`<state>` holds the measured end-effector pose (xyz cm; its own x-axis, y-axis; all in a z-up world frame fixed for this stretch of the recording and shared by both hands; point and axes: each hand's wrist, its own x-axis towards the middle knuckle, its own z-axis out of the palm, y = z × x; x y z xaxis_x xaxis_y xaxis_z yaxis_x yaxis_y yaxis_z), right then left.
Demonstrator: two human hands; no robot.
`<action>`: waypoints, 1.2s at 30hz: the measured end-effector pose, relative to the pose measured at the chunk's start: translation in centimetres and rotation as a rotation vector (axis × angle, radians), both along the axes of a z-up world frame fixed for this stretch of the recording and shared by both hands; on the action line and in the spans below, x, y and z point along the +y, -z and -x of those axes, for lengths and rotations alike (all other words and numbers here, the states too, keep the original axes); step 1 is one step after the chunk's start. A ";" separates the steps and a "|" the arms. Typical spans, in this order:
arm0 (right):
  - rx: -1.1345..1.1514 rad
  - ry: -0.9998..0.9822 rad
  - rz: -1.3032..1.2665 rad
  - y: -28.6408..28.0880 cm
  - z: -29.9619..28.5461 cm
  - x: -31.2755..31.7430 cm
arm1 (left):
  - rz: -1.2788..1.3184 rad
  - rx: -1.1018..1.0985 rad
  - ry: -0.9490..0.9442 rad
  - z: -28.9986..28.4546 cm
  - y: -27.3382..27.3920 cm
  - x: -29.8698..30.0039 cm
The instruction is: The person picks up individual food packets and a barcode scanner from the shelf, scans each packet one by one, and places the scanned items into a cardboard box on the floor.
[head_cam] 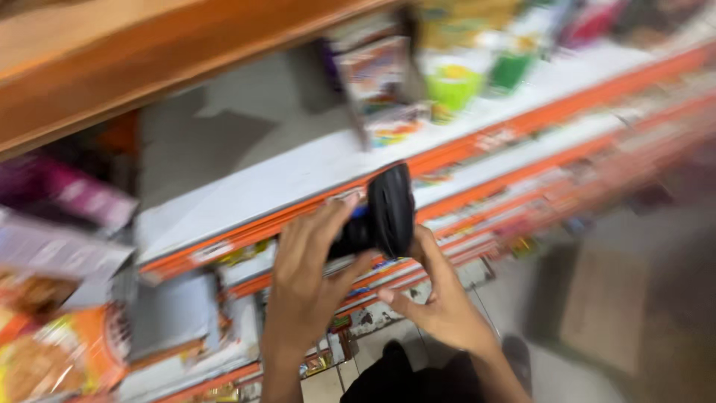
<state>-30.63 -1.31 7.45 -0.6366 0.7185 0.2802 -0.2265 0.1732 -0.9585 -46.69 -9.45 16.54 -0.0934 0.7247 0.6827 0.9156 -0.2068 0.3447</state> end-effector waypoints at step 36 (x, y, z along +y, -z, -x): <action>-0.135 1.565 0.602 13.7 -50.5 8.5 | 0.880 -0.271 1.111 -46.9 19.2 28.8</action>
<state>19.85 7.22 -6.28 0.7489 0.6163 -0.2436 -0.1192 -0.2364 -0.9643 0.23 19.31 -2.65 0.7361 0.6758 0.0379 0.3124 -0.3890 0.8667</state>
